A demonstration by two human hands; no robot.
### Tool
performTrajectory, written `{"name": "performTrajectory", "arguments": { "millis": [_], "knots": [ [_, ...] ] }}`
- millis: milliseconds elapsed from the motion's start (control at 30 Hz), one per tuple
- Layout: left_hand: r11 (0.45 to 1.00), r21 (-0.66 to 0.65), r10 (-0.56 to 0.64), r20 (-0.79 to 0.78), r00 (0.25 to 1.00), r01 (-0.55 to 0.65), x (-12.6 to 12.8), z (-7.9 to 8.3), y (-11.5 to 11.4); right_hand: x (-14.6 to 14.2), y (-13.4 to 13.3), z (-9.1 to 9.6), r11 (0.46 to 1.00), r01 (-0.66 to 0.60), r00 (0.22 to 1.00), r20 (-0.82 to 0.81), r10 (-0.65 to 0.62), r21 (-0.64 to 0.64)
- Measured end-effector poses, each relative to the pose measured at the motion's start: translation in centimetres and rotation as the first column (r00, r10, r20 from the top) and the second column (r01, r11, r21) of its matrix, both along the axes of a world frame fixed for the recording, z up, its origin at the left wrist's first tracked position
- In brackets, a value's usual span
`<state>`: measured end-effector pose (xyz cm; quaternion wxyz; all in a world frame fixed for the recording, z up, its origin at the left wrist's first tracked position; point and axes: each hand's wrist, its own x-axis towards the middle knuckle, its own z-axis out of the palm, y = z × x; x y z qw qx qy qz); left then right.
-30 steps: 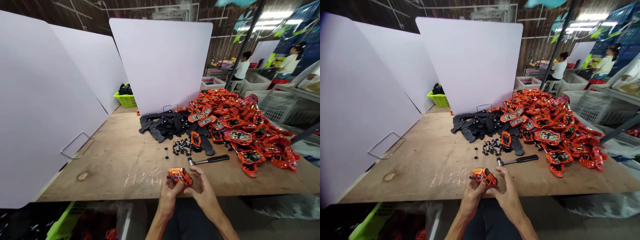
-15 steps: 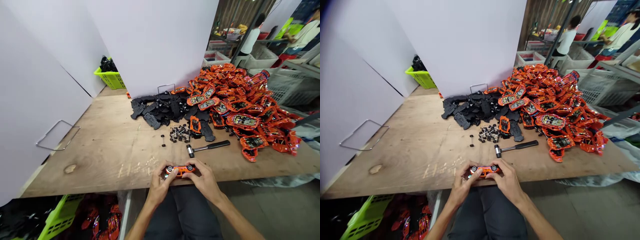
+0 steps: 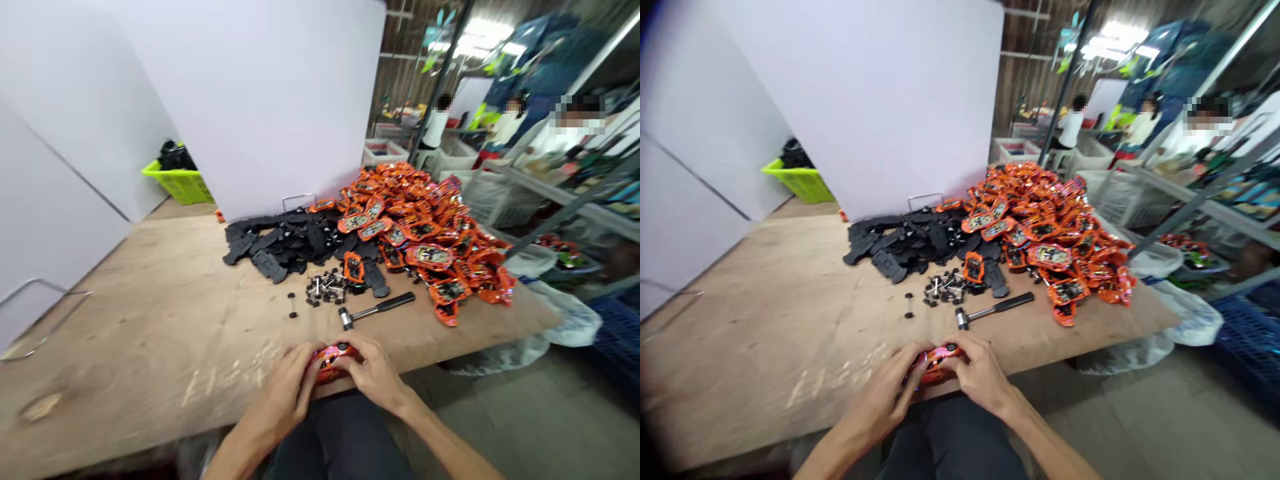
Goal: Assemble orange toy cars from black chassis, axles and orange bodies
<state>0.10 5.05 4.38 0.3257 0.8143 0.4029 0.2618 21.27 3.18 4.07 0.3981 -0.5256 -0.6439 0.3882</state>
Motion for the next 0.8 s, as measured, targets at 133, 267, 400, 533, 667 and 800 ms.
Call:
{"name": "performTrajectory", "arguments": {
  "millis": [133, 267, 400, 533, 667, 800],
  "knots": [
    [0.954, 0.301, 0.068, -0.207, 0.976, -0.002, 1.1, 0.5, -0.1, -0.9, 0.6, 3.4, 0.995, -0.010, 1.000, 0.004, 0.010, -0.102],
    [0.970, -0.003, 0.244, -0.035, 0.969, -0.245, 1.1, -2.8, -2.1, 0.4, 0.9, 3.7, 0.976, -0.082, 0.991, -0.121, 0.058, -0.200],
    [0.548, -0.835, 0.444, 0.337, 0.831, 0.046, 1.1, -3.7, -5.6, 5.8, 2.3, 1.5, 0.987, 0.106, 0.970, 0.206, -0.129, 0.118],
    [-0.072, -0.730, 0.774, 0.389, 0.500, 0.679, 3.1, -2.9, -7.2, 9.2, 4.2, -1.4, 0.961, -0.059, 0.745, 0.653, -0.137, 0.269],
    [-0.151, -0.508, 0.903, 0.278, 0.327, 0.848, 4.1, -3.7, -6.7, 8.8, 3.3, -2.1, 0.952, -0.259, 0.707, 0.703, 0.072, 0.163],
    [-0.162, -0.454, 0.928, 0.232, 0.292, 0.876, 4.0, -4.5, -6.3, 8.0, 0.9, -0.7, 0.954, -0.294, 0.794, 0.570, 0.210, 0.057]
  ]
}}
